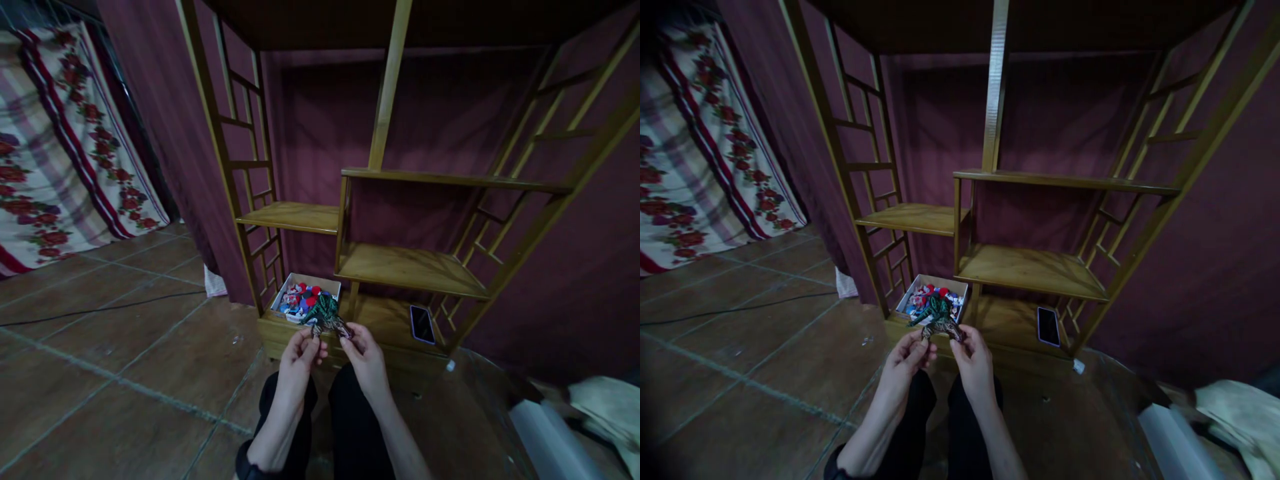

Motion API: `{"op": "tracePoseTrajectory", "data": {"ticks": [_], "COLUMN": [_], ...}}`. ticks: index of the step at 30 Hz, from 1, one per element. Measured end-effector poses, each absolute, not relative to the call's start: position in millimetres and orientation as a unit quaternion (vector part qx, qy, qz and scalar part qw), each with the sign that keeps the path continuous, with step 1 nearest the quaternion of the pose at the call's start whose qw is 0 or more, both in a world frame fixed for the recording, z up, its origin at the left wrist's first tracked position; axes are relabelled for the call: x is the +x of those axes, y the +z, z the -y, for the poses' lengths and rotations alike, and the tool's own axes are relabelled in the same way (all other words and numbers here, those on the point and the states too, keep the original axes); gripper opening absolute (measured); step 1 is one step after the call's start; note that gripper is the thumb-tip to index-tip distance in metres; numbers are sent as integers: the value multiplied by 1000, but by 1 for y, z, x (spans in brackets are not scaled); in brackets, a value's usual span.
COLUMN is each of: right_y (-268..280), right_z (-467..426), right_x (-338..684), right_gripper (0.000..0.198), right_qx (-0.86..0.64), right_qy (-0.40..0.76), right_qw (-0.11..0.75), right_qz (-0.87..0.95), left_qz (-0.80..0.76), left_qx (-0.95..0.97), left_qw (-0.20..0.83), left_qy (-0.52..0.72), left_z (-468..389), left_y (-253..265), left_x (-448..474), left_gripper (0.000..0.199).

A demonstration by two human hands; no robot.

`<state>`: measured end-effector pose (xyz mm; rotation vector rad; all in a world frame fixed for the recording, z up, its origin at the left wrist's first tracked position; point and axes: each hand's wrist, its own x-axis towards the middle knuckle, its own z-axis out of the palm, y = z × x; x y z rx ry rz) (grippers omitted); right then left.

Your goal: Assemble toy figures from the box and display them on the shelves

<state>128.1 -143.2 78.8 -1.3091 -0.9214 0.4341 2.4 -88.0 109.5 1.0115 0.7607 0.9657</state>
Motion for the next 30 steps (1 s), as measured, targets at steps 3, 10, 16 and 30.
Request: {"op": "tracePoseTrajectory", "data": {"ticks": [3, 10, 16, 30], "right_y": [83, 111, 124, 108], "right_z": [144, 143, 144, 126], "right_x": [135, 154, 154, 149], "right_gripper": [28, 31, 35, 36], "right_qx": [-573, -532, -458, -457], "right_qy": [190, 250, 328, 324], "right_qw": [686, 718, 762, 778], "right_qz": [406, 373, 317, 284], "left_qz": [-331, -303, -284, -222], "left_qx": [479, 533, 682, 930], "left_qw": [686, 664, 484, -132], "left_qy": [437, 428, 469, 260], "left_z": [89, 86, 101, 98], "left_y": [120, 158, 183, 183], "left_x": [6, 27, 35, 14], "left_gripper": [43, 34, 25, 39]}}
